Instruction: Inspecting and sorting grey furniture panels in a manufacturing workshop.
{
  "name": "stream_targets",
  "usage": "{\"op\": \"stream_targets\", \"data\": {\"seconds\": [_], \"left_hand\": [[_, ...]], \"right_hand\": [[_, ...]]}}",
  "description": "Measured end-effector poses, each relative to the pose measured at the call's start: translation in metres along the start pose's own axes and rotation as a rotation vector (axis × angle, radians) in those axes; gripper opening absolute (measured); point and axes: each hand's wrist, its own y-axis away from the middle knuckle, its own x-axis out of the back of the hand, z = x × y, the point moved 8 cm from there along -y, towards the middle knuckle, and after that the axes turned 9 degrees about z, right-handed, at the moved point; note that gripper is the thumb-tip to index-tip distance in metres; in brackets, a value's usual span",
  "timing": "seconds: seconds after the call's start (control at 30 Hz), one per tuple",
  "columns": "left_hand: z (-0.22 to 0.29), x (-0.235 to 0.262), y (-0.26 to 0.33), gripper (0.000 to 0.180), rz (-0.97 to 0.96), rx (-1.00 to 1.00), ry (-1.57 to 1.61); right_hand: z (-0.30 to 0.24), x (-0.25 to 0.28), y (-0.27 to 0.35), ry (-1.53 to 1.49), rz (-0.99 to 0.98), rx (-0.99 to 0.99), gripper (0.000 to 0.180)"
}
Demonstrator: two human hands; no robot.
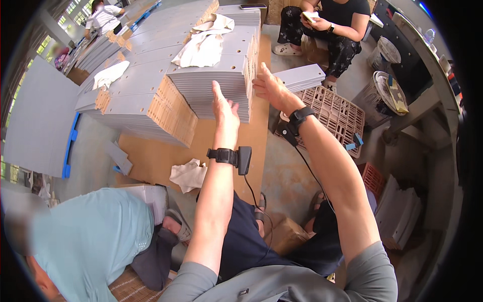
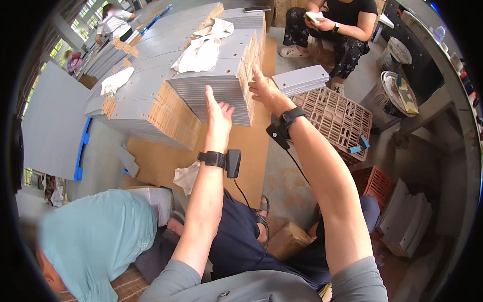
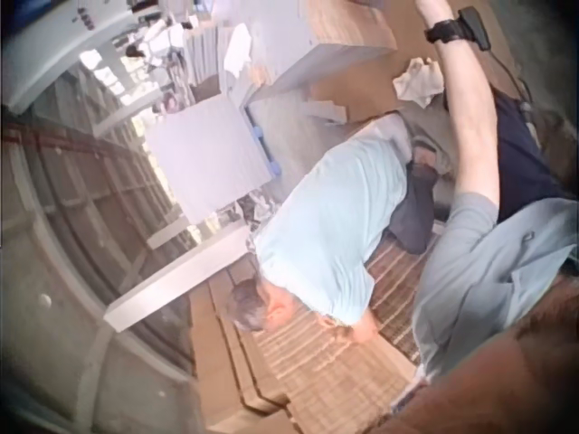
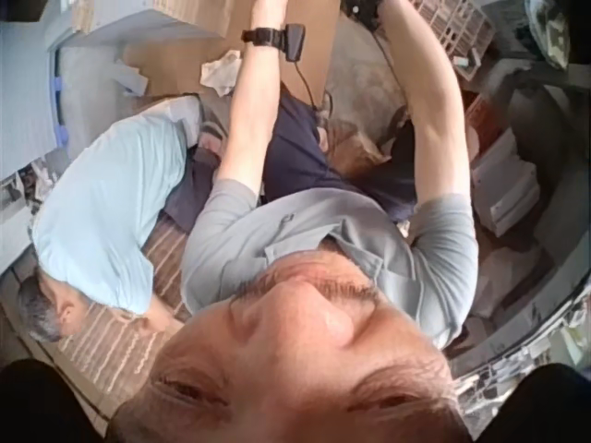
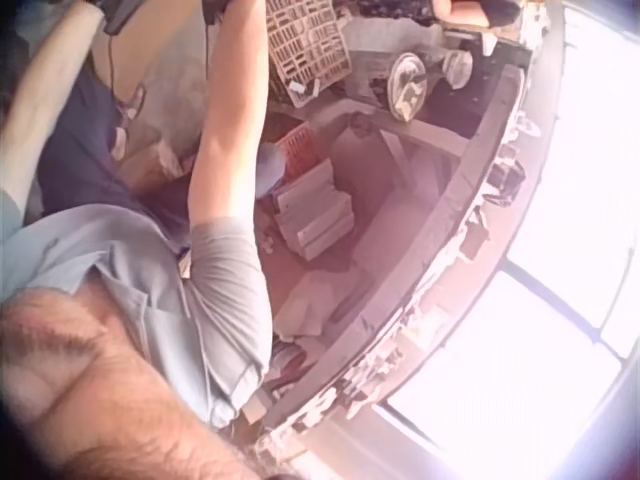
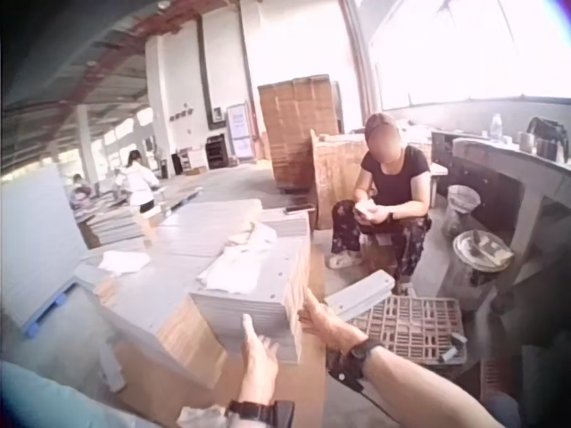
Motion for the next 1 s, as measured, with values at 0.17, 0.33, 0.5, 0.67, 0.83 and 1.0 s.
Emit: {"op": "stream_targets", "data": {"seconds": [0.17,0.33,0.5,0.67,0.83,1.0], "left_hand": [[0.017,-0.004,-0.015,0.132,-0.033,-0.074,-0.038],[0.019,-0.003,-0.029,0.129,0.018,-0.053,-0.034],[0.025,-0.013,-0.028,0.129,-0.050,-0.074,-0.013],[0.027,-0.017,-0.028,0.117,-0.055,-0.096,0.005],[0.025,-0.013,-0.023,0.114,0.016,-0.112,-0.068],[0.023,0.006,-0.007,0.108,0.116,-0.086,-0.077]], "right_hand": [[0.009,-0.018,-0.012,-0.024,-0.056,0.048,0.103],[0.010,-0.022,-0.005,-0.018,-0.073,0.015,0.102],[0.008,-0.029,0.013,-0.006,-0.168,0.026,0.107],[0.012,-0.037,0.031,-0.039,-0.213,0.020,0.105],[0.016,-0.030,0.040,-0.056,-0.232,0.000,0.104],[0.003,0.003,0.043,-0.014,-0.158,0.000,0.094]]}}
